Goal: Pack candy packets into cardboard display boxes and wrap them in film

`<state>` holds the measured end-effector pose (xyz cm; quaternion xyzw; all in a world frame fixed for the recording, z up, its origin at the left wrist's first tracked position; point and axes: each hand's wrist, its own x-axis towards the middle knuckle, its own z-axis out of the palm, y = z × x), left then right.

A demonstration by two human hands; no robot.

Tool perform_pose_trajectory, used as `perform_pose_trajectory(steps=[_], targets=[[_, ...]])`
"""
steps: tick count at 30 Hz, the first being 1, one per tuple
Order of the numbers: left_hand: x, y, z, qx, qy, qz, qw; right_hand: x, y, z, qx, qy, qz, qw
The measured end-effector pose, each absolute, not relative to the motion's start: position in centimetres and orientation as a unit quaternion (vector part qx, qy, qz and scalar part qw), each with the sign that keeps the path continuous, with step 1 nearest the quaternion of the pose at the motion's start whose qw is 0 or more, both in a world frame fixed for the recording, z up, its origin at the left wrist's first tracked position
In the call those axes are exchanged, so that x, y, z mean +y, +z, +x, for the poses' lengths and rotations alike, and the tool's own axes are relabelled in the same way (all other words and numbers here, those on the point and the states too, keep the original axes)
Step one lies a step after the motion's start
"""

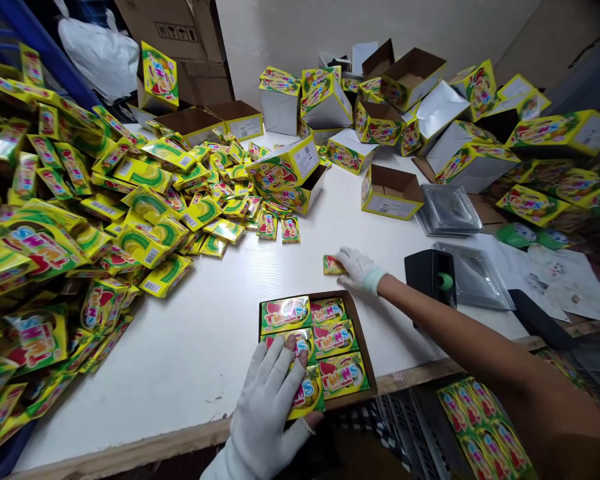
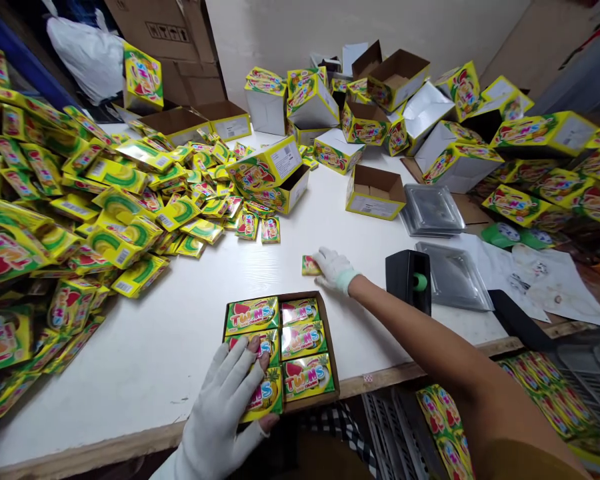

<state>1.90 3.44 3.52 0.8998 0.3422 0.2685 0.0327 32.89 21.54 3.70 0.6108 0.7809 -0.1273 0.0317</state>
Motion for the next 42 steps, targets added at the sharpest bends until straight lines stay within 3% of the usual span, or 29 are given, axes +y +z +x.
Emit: perform_pose_trajectory(steps=[5, 10, 12, 16, 18, 21, 28, 34, 42], targets=[[3.3, 6.0, 2.1, 0.344, 0.261, 0.901, 0.037, 20.3, 3.8, 33.5, 0.805, -0.138, 0.574, 0.060], [3.9, 11.4, 6.6, 0.359, 0.190, 0.906, 0.121, 21.5, 5.4, 33.2, 0.796, -0.136, 0.586, 0.070], [4.6, 11.9, 9.4, 0.374, 0.123, 0.912, 0.114, 20.8, 7.3, 32.9, 0.795, -0.124, 0.593, 0.025], [6.5, 10.3, 13.7, 0.415, 0.028, 0.907, 0.066, 16.9, 11.3, 32.1, 0.827, -0.177, 0.512, -0.149], [6.9, 9.4, 14.5, 0.417, 0.006, 0.906, 0.078, 14.5, 12.1, 31.7, 0.846, -0.220, 0.453, -0.173], [6.3, 8.7, 14.4, 0.411, -0.001, 0.907, 0.085, 11.9, 11.6, 31.0, 0.877, -0.201, 0.417, -0.131], [3.3, 7.5, 13.6, 0.385, 0.040, 0.922, -0.001, 11.3, 10.5, 28.3, 0.901, -0.001, 0.432, 0.046], [2.2, 6.1, 14.1, 0.397, 0.031, 0.917, -0.012, 10.5, 9.3, 27.0, 0.911, 0.040, 0.395, 0.115], [2.3, 8.7, 11.2, 0.303, 0.245, 0.910, 0.139, 9.9, 7.7, 25.8, 0.893, 0.077, 0.419, 0.145]])
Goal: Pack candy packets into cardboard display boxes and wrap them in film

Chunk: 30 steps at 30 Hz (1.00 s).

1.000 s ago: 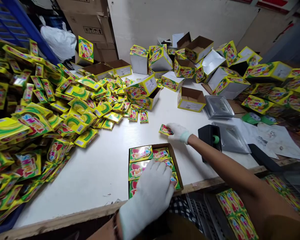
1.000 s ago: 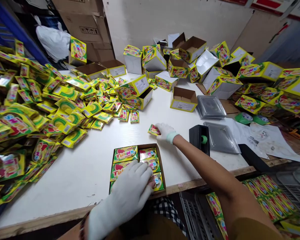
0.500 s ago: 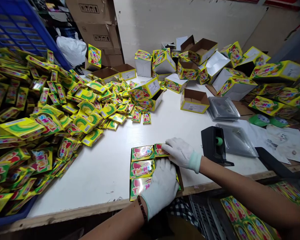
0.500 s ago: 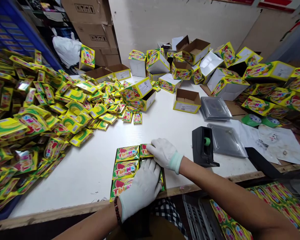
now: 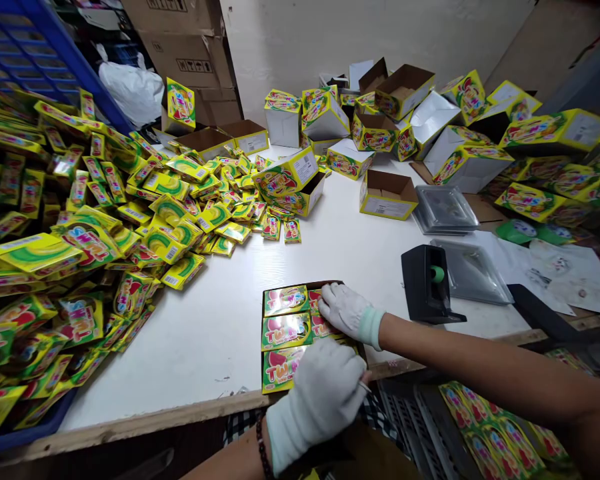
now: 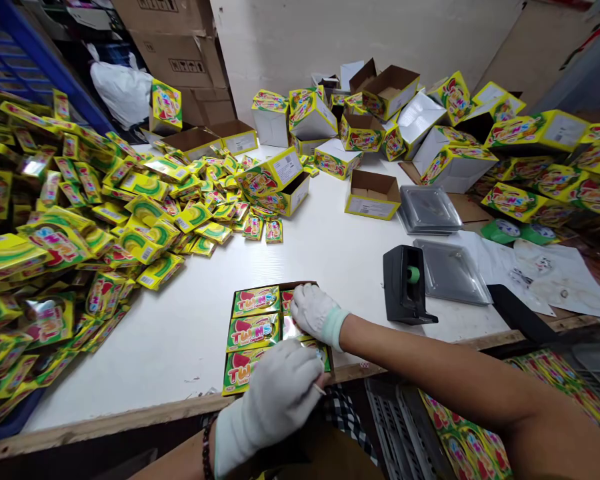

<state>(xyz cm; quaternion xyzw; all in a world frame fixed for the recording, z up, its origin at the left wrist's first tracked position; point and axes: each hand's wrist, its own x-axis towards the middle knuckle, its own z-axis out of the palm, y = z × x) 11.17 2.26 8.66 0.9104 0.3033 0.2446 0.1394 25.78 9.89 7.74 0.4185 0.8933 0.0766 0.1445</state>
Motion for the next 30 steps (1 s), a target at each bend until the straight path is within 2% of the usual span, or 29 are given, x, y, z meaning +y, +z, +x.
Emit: perform_pose_trajectory(steps=[4, 9, 13, 17, 25, 30], targets=[[4.1, 9.1, 8.2, 0.377, 0.306, 0.867, 0.114, 9.5, 7.4, 24.3, 0.863, 0.028, 0.481, 0.153], [5.5, 7.3, 5.8, 0.436, 0.211, 0.875, 0.008, 8.7, 7.0, 23.2, 0.832, 0.000, 0.527, 0.175], [5.3, 5.9, 5.5, 0.445, 0.178, 0.878, 0.002, 8.8, 7.7, 22.8, 0.817, -0.012, 0.555, 0.154], [5.2, 5.7, 5.6, 0.448, 0.173, 0.877, 0.011, 9.6, 8.4, 22.4, 0.786, -0.026, 0.593, 0.173], [4.9, 6.0, 5.5, 0.460, 0.165, 0.873, 0.002, 7.0, 6.7, 21.9, 0.792, -0.087, 0.573, 0.191], [4.9, 5.9, 5.7, 0.464, 0.162, 0.871, -0.015, 9.2, 9.5, 23.0, 0.807, -0.168, 0.510, 0.244]])
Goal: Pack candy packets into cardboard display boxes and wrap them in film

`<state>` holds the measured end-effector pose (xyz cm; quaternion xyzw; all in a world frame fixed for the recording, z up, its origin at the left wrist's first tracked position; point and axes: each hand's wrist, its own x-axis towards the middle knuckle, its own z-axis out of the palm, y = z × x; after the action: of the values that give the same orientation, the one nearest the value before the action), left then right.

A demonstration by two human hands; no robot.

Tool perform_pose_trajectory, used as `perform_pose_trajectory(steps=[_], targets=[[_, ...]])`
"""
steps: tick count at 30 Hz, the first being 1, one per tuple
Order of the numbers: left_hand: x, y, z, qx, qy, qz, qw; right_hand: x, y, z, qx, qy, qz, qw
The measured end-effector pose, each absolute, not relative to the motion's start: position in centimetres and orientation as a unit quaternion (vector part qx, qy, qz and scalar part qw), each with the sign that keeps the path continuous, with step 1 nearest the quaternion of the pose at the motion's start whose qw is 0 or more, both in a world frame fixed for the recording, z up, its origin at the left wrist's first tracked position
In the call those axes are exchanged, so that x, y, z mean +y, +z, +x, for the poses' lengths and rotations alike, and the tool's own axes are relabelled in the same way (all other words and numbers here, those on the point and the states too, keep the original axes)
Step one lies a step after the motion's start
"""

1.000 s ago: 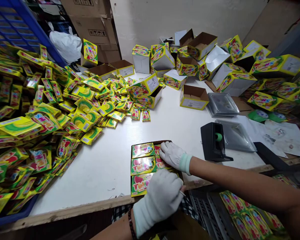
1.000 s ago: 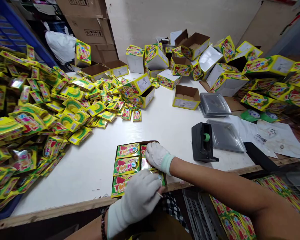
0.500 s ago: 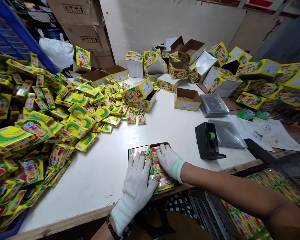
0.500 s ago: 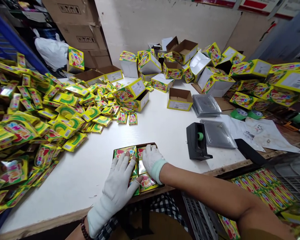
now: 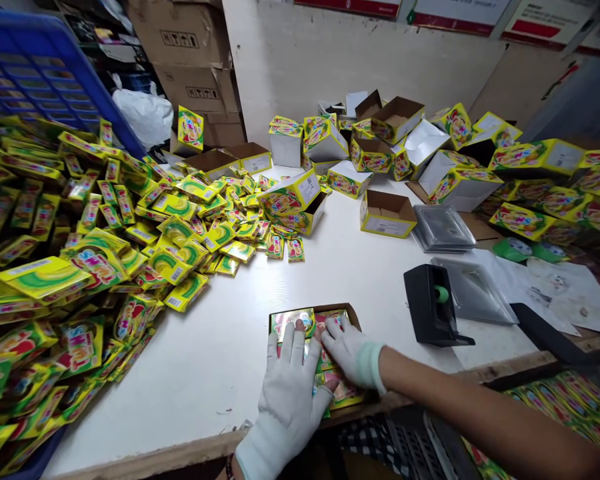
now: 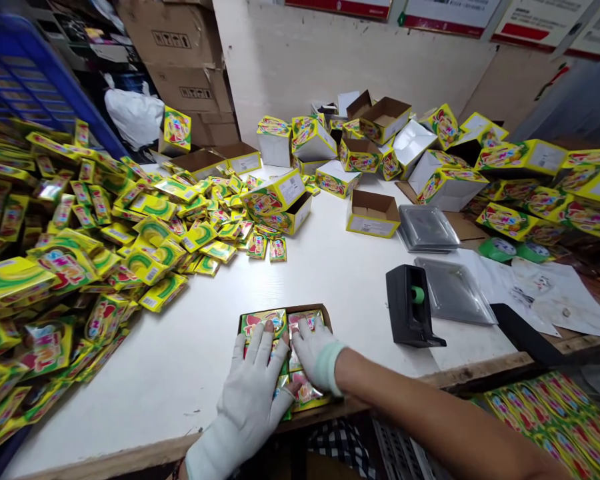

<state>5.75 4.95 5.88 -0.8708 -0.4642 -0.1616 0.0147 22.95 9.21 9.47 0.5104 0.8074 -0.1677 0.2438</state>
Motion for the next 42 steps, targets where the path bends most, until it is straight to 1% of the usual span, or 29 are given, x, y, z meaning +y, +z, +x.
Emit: perform_pose_trajectory(steps=[2, 3, 5, 6, 8, 11, 14, 16, 18, 21, 23, 27, 30, 31, 33, 36, 37, 38, 40, 42], targets=[[5.0, 5.7, 5.7, -0.468, -0.160, -0.869, 0.018, 12.9, 11.2, 23.6, 0.813, -0.222, 0.495, 0.212], [4.9, 5.6, 5.7, -0.467, -0.161, -0.869, 0.019, 15.2, 11.8, 23.9, 0.809, -0.232, 0.513, 0.167], [5.0, 5.5, 5.4, -0.463, -0.171, -0.870, 0.021, 20.3, 12.1, 23.8, 0.797, -0.205, 0.565, 0.053], [5.1, 5.5, 5.2, -0.454, -0.184, -0.872, 0.019, 22.8, 11.7, 23.4, 0.791, -0.182, 0.584, 0.016], [5.9, 5.9, 4.7, -0.436, -0.220, -0.873, -0.008, 27.4, 10.2, 22.1, 0.779, -0.146, 0.610, -0.005], [9.6, 6.7, 3.6, -0.443, -0.284, -0.847, -0.071, 32.5, 7.4, 19.9, 0.761, -0.113, 0.639, 0.011], [16.7, 6.8, 2.6, -0.481, -0.303, -0.821, -0.055, 34.7, 5.4, 18.9, 0.779, -0.108, 0.616, 0.049], [22.5, 6.1, 2.4, -0.533, -0.254, -0.805, -0.052, 34.7, 4.9, 19.2, 0.802, -0.117, 0.580, 0.083], [27.9, 5.0, 2.9, -0.601, -0.161, -0.781, -0.061, 33.8, 4.8, 20.0, 0.820, -0.128, 0.545, 0.118], [33.6, 3.3, 4.4, -0.652, -0.130, -0.744, -0.067, 31.7, 5.1, 21.3, 0.838, -0.140, 0.503, 0.158], [35.2, 2.7, 5.2, -0.667, -0.118, -0.732, -0.073, 30.6, 5.2, 21.8, 0.853, -0.121, 0.477, 0.175], [34.5, 2.4, 5.1, -0.664, -0.092, -0.738, -0.077, 30.4, 4.7, 22.2, 0.887, -0.030, 0.422, 0.184], [31.8, 2.2, 3.4, -0.650, -0.087, -0.750, -0.081, 30.9, 4.7, 23.2, 0.903, -0.004, 0.402, 0.151], [30.7, 2.1, 2.6, -0.644, -0.090, -0.756, -0.081, 30.8, 5.1, 23.9, 0.902, -0.017, 0.410, 0.133], [28.3, 1.7, 0.8, -0.627, -0.101, -0.767, -0.092, 29.7, 6.7, 25.6, 0.889, -0.083, 0.443, 0.084], [24.7, 1.6, -2.0, -0.615, -0.125, -0.763, -0.154, 25.0, 10.9, 28.2, 0.866, -0.181, 0.466, 0.018], [23.5, 1.8, -2.8, -0.620, -0.149, -0.749, -0.181, 22.6, 12.4, 28.8, 0.868, -0.192, 0.457, 0.019], [22.3, 2.1, -3.5, -0.627, -0.183, -0.729, -0.205, 20.1, 13.7, 29.1, 0.873, -0.200, 0.443, 0.041], [19.8, 3.2, -4.2, -0.639, -0.269, -0.681, -0.234, 15.1, 15.5, 28.9, 0.880, -0.193, 0.422, 0.100], [17.1, 4.7, -3.9, -0.625, -0.346, -0.652, -0.253, 11.0, 15.9, 27.9, 0.882, -0.173, 0.408, 0.158]])
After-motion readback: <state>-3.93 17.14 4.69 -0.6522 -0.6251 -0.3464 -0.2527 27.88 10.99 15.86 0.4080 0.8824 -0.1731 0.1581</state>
